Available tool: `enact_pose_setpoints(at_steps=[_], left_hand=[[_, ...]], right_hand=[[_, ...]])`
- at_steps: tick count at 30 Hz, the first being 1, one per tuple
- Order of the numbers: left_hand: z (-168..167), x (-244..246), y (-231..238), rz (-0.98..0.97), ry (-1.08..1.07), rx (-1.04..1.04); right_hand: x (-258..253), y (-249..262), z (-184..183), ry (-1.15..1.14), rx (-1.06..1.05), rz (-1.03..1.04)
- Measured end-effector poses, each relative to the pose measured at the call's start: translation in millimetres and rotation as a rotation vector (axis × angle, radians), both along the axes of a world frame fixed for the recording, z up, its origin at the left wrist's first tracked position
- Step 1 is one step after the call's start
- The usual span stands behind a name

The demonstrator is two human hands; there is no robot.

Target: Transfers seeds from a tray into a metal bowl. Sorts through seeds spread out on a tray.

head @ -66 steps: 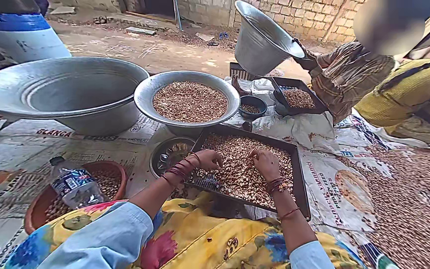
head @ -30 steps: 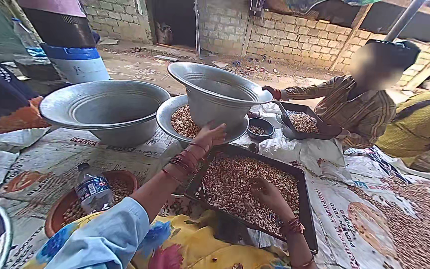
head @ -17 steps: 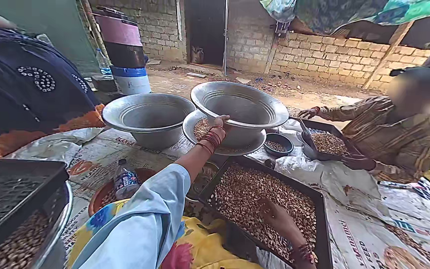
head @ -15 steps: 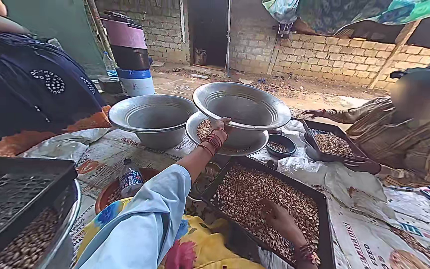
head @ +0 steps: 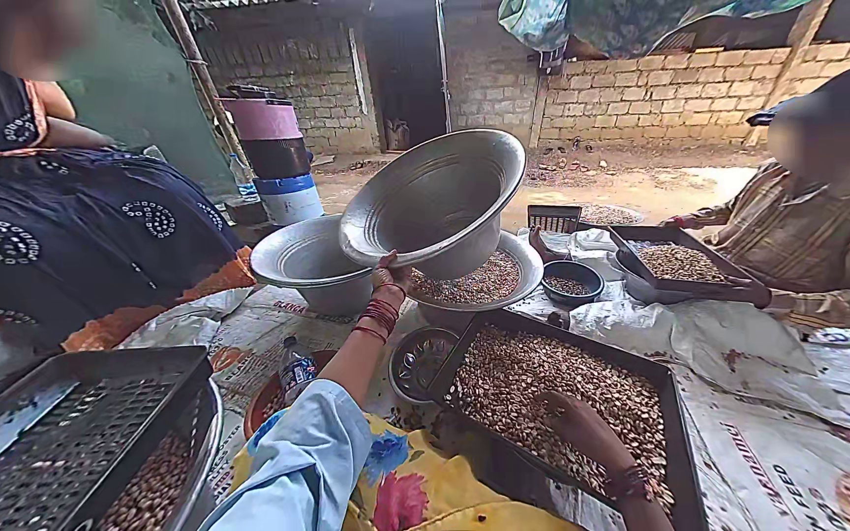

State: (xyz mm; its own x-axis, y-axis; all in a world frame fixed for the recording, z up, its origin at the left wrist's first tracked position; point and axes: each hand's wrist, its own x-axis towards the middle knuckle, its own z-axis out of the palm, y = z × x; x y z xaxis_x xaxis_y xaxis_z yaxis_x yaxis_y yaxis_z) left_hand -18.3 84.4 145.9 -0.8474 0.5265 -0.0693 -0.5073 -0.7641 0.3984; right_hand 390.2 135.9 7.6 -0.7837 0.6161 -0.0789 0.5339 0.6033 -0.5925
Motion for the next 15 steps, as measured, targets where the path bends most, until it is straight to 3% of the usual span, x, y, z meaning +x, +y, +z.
enact_pose_setpoints(at_steps=[7, 15], left_hand=[[-2, -66, -28, 0.177, 0.148, 0.035], [-37, -149, -35, 0.32, -0.01, 0.014]], right_hand=[[-1, 0, 1, -0.055, -0.023, -0.024], [-5, 1, 2, -0.086, -0.023, -0.012]])
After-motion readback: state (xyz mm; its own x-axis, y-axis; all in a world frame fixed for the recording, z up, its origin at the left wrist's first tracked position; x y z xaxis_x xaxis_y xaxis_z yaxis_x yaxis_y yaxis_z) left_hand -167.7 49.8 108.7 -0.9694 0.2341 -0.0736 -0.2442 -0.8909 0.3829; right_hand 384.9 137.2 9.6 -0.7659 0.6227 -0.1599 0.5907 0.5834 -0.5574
